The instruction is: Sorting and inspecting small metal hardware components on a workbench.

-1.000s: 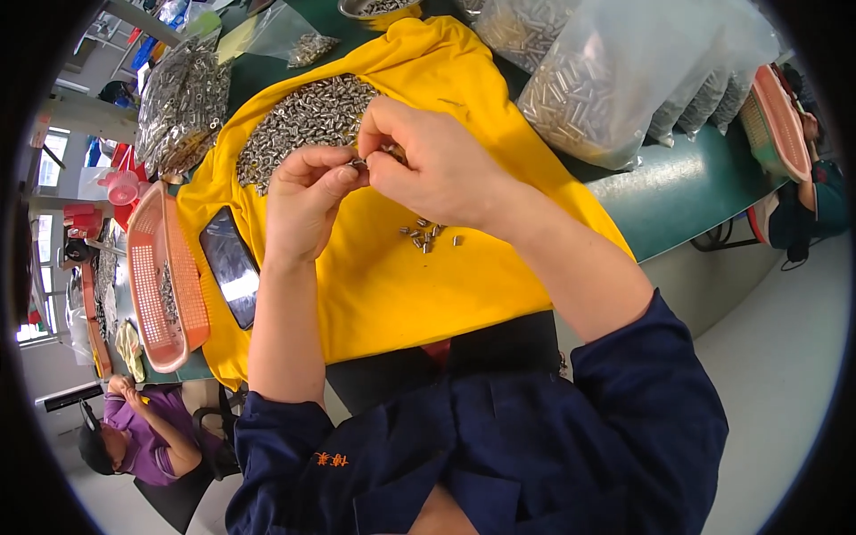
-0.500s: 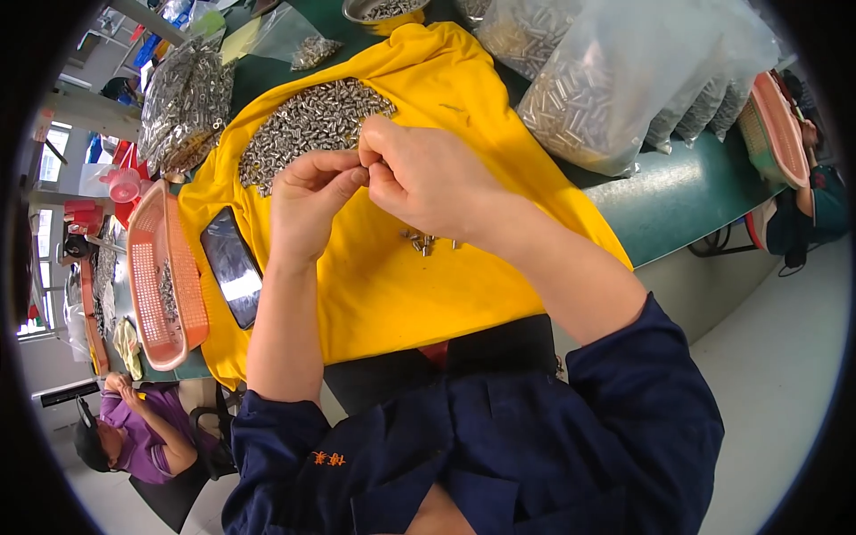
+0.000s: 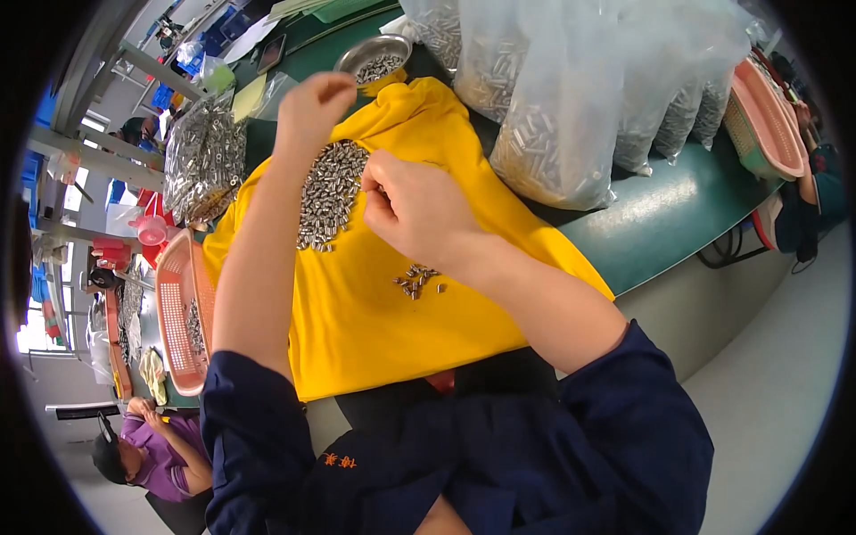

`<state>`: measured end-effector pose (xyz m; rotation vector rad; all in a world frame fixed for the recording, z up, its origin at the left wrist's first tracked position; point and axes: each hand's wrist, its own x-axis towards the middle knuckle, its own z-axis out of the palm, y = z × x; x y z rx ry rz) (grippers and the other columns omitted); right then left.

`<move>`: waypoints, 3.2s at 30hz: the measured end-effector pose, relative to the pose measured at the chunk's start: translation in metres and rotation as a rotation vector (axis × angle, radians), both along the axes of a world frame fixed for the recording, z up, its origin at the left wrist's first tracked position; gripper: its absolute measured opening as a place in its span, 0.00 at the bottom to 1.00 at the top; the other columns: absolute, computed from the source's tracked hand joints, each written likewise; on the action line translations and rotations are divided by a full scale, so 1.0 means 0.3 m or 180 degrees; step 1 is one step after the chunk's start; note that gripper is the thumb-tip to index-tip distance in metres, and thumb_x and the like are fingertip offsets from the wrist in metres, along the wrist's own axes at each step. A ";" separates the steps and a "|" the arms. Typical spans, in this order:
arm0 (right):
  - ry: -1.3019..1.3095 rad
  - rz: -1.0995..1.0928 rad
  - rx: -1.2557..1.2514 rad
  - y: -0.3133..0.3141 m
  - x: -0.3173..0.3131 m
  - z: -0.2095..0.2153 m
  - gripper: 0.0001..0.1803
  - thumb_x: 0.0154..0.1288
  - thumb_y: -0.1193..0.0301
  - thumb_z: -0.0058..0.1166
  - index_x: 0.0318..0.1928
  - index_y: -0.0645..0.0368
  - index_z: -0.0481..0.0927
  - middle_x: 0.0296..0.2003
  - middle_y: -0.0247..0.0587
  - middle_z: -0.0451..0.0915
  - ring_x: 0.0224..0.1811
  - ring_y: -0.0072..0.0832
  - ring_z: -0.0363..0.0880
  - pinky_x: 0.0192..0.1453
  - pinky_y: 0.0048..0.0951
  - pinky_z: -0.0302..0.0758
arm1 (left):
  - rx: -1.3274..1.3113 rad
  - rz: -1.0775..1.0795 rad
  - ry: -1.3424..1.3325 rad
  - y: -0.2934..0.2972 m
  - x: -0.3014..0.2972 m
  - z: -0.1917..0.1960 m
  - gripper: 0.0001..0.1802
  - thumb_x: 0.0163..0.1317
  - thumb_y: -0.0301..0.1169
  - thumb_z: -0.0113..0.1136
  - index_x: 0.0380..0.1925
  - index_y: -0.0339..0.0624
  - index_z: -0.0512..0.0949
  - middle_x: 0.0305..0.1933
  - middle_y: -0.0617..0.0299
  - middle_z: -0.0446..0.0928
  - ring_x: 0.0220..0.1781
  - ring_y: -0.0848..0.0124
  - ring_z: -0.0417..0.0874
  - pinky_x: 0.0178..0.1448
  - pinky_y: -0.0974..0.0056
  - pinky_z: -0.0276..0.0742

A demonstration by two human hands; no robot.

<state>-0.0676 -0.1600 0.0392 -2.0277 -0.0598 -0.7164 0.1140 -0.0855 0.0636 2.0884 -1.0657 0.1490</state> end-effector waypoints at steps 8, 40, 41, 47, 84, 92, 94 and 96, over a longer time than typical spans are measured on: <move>-0.0129 -0.0027 0.0310 -0.018 0.020 -0.019 0.03 0.50 0.78 0.46 0.28 0.61 0.68 0.19 0.42 0.69 0.18 0.28 0.69 0.24 0.25 0.65 | -0.0114 0.0288 0.0193 0.073 0.055 -0.004 0.18 0.50 0.34 0.58 0.43 0.45 0.75 0.37 0.58 0.77 0.35 0.71 0.78 0.42 0.69 0.72; 0.0241 0.0124 0.0104 0.024 0.028 -0.047 0.05 0.50 0.74 0.46 0.28 0.62 0.68 0.17 0.42 0.70 0.18 0.31 0.69 0.24 0.27 0.65 | 0.1004 0.0555 0.0119 0.325 -0.173 -0.136 0.07 0.51 0.28 0.50 0.29 0.42 0.77 0.24 0.58 0.76 0.28 0.62 0.76 0.34 0.63 0.72; 0.0274 0.0153 0.0151 0.024 0.029 -0.048 0.05 0.50 0.74 0.46 0.28 0.62 0.68 0.17 0.42 0.70 0.17 0.30 0.69 0.24 0.27 0.65 | 0.1011 0.0544 0.0112 0.330 -0.174 -0.122 0.07 0.51 0.28 0.50 0.29 0.42 0.77 0.24 0.58 0.76 0.28 0.62 0.76 0.34 0.63 0.72; 0.0451 0.0443 0.0716 0.008 0.024 -0.060 0.05 0.50 0.74 0.46 0.28 0.62 0.67 0.17 0.34 0.68 0.19 0.19 0.64 0.24 0.22 0.63 | -0.2657 -0.0685 0.4835 0.312 -0.289 -0.176 0.11 0.58 0.27 0.48 0.41 0.38 0.68 0.33 0.63 0.72 0.30 0.78 0.73 0.35 0.73 0.73; 0.0399 0.0309 -0.0841 0.053 0.000 -0.049 0.04 0.50 0.74 0.44 0.24 0.59 0.64 0.18 0.45 0.71 0.23 0.43 0.71 0.25 0.39 0.66 | -0.1797 -0.0605 0.3369 0.275 -0.388 -0.197 0.07 0.55 0.19 0.51 0.34 0.32 0.75 0.32 0.60 0.77 0.33 0.75 0.78 0.41 0.73 0.75; 0.0638 0.0500 -0.0437 0.033 0.020 -0.072 0.03 0.50 0.74 0.44 0.26 0.60 0.66 0.19 0.45 0.71 0.23 0.41 0.70 0.25 0.35 0.65 | -0.0454 -0.0050 0.2384 0.274 -0.387 -0.158 0.06 0.54 0.18 0.52 0.33 0.32 0.75 0.32 0.62 0.77 0.35 0.76 0.78 0.40 0.75 0.73; 0.0614 0.0499 -0.0122 0.024 0.015 -0.057 0.03 0.50 0.76 0.44 0.28 0.61 0.67 0.20 0.40 0.69 0.21 0.30 0.67 0.24 0.27 0.63 | -0.0857 -0.0039 0.2576 0.284 -0.369 -0.188 0.06 0.53 0.19 0.53 0.33 0.32 0.75 0.33 0.63 0.77 0.35 0.77 0.78 0.40 0.75 0.72; 0.0657 0.0407 0.0254 0.011 0.010 -0.041 0.02 0.52 0.78 0.44 0.29 0.61 0.67 0.21 0.30 0.65 0.20 0.14 0.60 0.23 0.18 0.60 | -0.1274 -0.0097 0.2621 0.296 -0.351 -0.199 0.07 0.52 0.20 0.56 0.33 0.34 0.75 0.32 0.65 0.75 0.33 0.79 0.76 0.40 0.76 0.71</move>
